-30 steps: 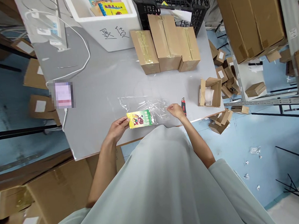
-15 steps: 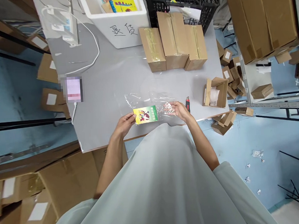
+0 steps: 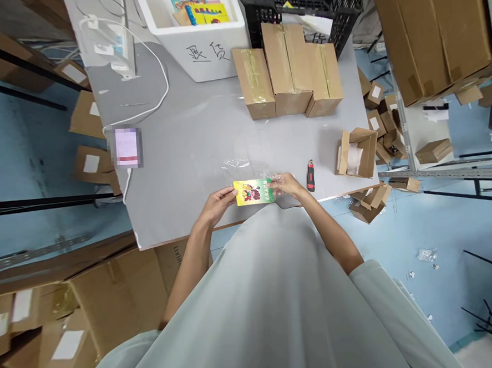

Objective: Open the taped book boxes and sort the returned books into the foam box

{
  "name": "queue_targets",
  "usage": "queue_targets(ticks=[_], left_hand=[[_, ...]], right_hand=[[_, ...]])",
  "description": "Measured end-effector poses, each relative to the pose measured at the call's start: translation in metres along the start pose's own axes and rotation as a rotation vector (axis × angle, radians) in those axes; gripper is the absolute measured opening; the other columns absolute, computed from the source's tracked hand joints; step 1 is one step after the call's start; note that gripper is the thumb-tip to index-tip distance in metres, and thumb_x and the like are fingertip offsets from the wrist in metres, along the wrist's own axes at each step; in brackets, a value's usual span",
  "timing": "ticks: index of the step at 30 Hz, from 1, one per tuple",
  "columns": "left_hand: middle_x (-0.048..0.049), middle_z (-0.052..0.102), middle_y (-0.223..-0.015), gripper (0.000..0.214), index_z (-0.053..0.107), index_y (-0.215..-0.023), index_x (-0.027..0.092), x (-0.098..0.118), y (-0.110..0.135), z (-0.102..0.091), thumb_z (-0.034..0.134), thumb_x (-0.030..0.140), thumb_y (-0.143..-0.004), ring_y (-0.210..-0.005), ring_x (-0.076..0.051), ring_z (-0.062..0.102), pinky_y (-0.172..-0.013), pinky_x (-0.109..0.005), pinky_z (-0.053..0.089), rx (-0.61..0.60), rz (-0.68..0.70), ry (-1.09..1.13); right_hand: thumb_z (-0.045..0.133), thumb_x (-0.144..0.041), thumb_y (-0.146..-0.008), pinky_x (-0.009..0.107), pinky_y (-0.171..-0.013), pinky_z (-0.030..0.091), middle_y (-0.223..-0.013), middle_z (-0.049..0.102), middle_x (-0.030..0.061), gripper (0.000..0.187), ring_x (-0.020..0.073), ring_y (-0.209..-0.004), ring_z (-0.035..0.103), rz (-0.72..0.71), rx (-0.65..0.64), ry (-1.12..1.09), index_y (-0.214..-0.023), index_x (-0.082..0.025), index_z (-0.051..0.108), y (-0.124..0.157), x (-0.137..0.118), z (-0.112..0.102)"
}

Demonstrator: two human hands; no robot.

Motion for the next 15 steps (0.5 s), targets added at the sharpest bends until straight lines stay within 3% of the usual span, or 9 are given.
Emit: queue_targets(ticks=[2, 4, 10, 12, 15], left_hand=[[-0.0145, 0.084, -0.110, 0.069, 0.083, -0.098, 0.016, -0.003, 0.002, -0.003, 0.100, 0.070, -0.058, -0.111, -0.034, 0.077, -0.108, -0.050, 0.062, 0.027, -0.005, -0.013], [-0.0126, 0.083, -0.104, 0.062, 0.081, -0.094, 0.017, -0.007, 0.003, -0.018, 0.098, 0.067, -0.062, -0.104, -0.032, 0.078, -0.100, -0.048, 0.064, 0.109, -0.007, -0.035], [-0.0010, 0.069, -0.080, 0.030, 0.066, -0.085, 0.020, -0.014, 0.017, -0.118, 0.085, 0.042, -0.079, -0.076, -0.018, 0.071, -0.085, -0.038, 0.066, 0.636, 0.015, 0.063], [0.0008, 0.066, -0.079, 0.027, 0.066, -0.090, 0.021, -0.008, 0.023, -0.136, 0.084, 0.039, -0.082, -0.077, -0.016, 0.071, -0.088, -0.037, 0.067, 0.660, 0.048, 0.116], [0.0014, 0.067, -0.081, 0.031, 0.070, -0.103, 0.023, 0.011, 0.026, -0.127, 0.089, 0.037, -0.082, -0.080, -0.016, 0.072, -0.093, -0.037, 0.067, 0.545, 0.115, 0.197]], right_hand=[[0.103, -0.034, -0.071, 0.025, -0.058, 0.058, -0.063, 0.070, -0.0008, 0.034, 0.0145, -0.057, 0.069, 0.015, 0.040, 0.004, -0.073, -0.016, 0.074, -0.004, 0.005, -0.001], [0.105, -0.034, -0.068, 0.026, -0.062, 0.062, -0.064, 0.071, -0.0011, 0.037, 0.0157, -0.061, 0.072, 0.039, 0.071, -0.033, -0.069, -0.017, 0.072, -0.005, 0.009, -0.008], [0.107, -0.033, -0.066, 0.026, -0.070, 0.070, -0.071, 0.075, -0.0007, 0.040, 0.0132, -0.063, 0.074, 0.057, 0.294, -0.132, -0.068, -0.018, 0.070, -0.007, 0.023, -0.056], [0.107, -0.034, -0.067, 0.028, -0.069, 0.071, -0.068, 0.075, 0.0007, 0.041, 0.0146, -0.060, 0.074, 0.089, 0.357, -0.095, -0.068, -0.019, 0.068, -0.013, 0.032, -0.062], [0.103, -0.033, -0.072, 0.035, -0.074, 0.072, -0.070, 0.076, 0.0042, 0.036, 0.0197, -0.066, 0.078, 0.133, 0.372, -0.039, -0.073, -0.018, 0.070, -0.023, 0.043, -0.054]])
Point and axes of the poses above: each hand's wrist, its own y-axis away from the middle knuckle, its own z-axis out of the palm, x = y × z, the point moved 4 cm from there along -y, towards the middle knuckle
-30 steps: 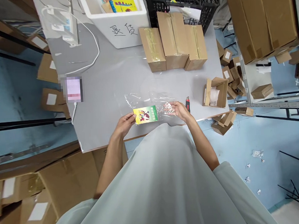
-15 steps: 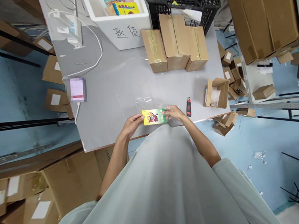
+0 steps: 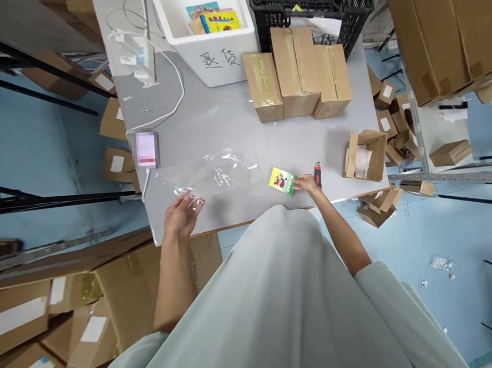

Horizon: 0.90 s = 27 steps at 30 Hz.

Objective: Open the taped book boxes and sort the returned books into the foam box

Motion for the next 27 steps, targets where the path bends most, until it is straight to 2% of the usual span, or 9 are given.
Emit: queue_targets(ticks=[3, 6, 9, 11, 13, 17, 21, 24, 27], left_hand=[[0.0003, 0.071, -0.084, 0.039, 0.074, -0.110, 0.024, 0.016, 0.021, 0.046, 0.093, 0.038, -0.080, -0.080, -0.017, 0.072, -0.095, -0.039, 0.067, -0.167, 0.005, 0.093], [-0.0022, 0.073, -0.089, 0.042, 0.076, -0.110, 0.022, 0.030, 0.050, 0.114, 0.095, 0.043, -0.079, -0.082, -0.018, 0.072, -0.095, -0.041, 0.065, -0.409, -0.022, 0.084], [-0.0054, 0.076, -0.096, 0.041, 0.078, -0.104, 0.020, 0.038, 0.083, 0.187, 0.097, 0.045, -0.077, -0.084, -0.021, 0.073, -0.092, -0.042, 0.065, -0.675, -0.100, 0.031], [-0.0070, 0.077, -0.096, 0.041, 0.079, -0.102, 0.018, 0.040, 0.104, 0.235, 0.097, 0.046, -0.077, -0.084, -0.022, 0.074, -0.090, -0.041, 0.065, -0.864, -0.161, -0.030], [-0.0077, 0.077, -0.094, 0.041, 0.080, -0.104, 0.018, 0.039, 0.124, 0.279, 0.095, 0.047, -0.080, -0.083, -0.023, 0.075, -0.087, -0.040, 0.065, -1.029, -0.216, -0.098], [-0.0082, 0.079, -0.094, 0.041, 0.080, -0.113, 0.018, 0.034, 0.151, 0.354, 0.091, 0.046, -0.084, -0.085, -0.025, 0.077, -0.082, -0.038, 0.064, -1.198, -0.237, -0.251], [-0.0062, 0.079, -0.098, 0.048, 0.075, -0.129, 0.021, 0.032, 0.166, 0.416, 0.084, 0.048, -0.091, -0.085, -0.023, 0.076, -0.089, -0.039, 0.061, -1.174, 0.040, -0.415], [-0.0059, 0.080, -0.110, 0.055, 0.067, -0.149, 0.025, 0.026, 0.175, 0.454, 0.076, 0.042, -0.098, -0.092, -0.024, 0.076, -0.097, -0.038, 0.057, -1.104, 0.409, -0.583], [-0.0105, 0.079, -0.126, 0.045, 0.073, -0.145, 0.028, 0.001, 0.182, 0.487, 0.072, 0.034, -0.100, -0.112, -0.032, 0.075, -0.103, -0.040, 0.052, -1.100, 0.714, -0.854]], right_hand=[[0.098, -0.031, -0.076, 0.038, -0.091, 0.069, -0.102, 0.084, 0.0114, 0.031, 0.0236, -0.088, 0.082, -0.029, 0.051, 0.055, -0.095, -0.016, 0.079, 0.002, 0.001, 0.008], [0.096, -0.031, -0.075, 0.038, -0.103, 0.064, -0.153, 0.068, 0.0152, 0.073, 0.0195, -0.099, 0.080, -0.248, 0.018, 0.147, -0.143, -0.022, 0.072, 0.017, -0.013, 0.006], [0.102, -0.032, -0.065, 0.036, -0.097, 0.065, -0.172, 0.047, 0.0150, 0.114, 0.0157, -0.092, 0.077, -0.454, -0.212, 0.140, -0.167, -0.033, 0.051, 0.040, -0.025, 0.006], [0.105, -0.034, -0.057, 0.035, -0.092, 0.066, -0.165, 0.053, 0.0132, 0.113, 0.0188, -0.098, 0.075, -0.526, -0.321, 0.071, -0.160, -0.032, 0.059, 0.053, -0.028, 0.003], [0.106, -0.040, -0.057, 0.036, -0.094, 0.064, -0.145, 0.068, 0.0108, 0.087, 0.0244, -0.106, 0.073, -0.569, -0.352, -0.020, -0.137, -0.025, 0.075, 0.063, -0.029, -0.003], [0.100, -0.056, -0.070, 0.040, -0.092, 0.063, -0.092, 0.076, 0.0043, 0.045, 0.0286, -0.099, 0.073, -0.530, -0.224, -0.259, -0.088, -0.022, 0.077, 0.071, -0.014, -0.038], [0.093, -0.058, -0.078, 0.035, -0.081, 0.063, -0.079, 0.071, -0.0002, 0.041, 0.0228, -0.083, 0.072, -0.418, 0.071, -0.496, -0.093, -0.024, 0.075, 0.080, 0.016, -0.104], [0.083, -0.054, -0.088, 0.032, -0.085, 0.064, -0.099, 0.078, 0.0018, 0.052, 0.0210, -0.091, 0.074, -0.367, 0.325, -0.620, -0.131, -0.028, 0.070, 0.089, 0.030, -0.158], [0.073, -0.046, -0.098, 0.033, -0.103, 0.062, -0.127, 0.077, 0.0057, 0.074, 0.0215, -0.118, 0.074, -0.370, 0.451, -0.593, -0.166, -0.033, 0.045, 0.089, 0.028, -0.196]])
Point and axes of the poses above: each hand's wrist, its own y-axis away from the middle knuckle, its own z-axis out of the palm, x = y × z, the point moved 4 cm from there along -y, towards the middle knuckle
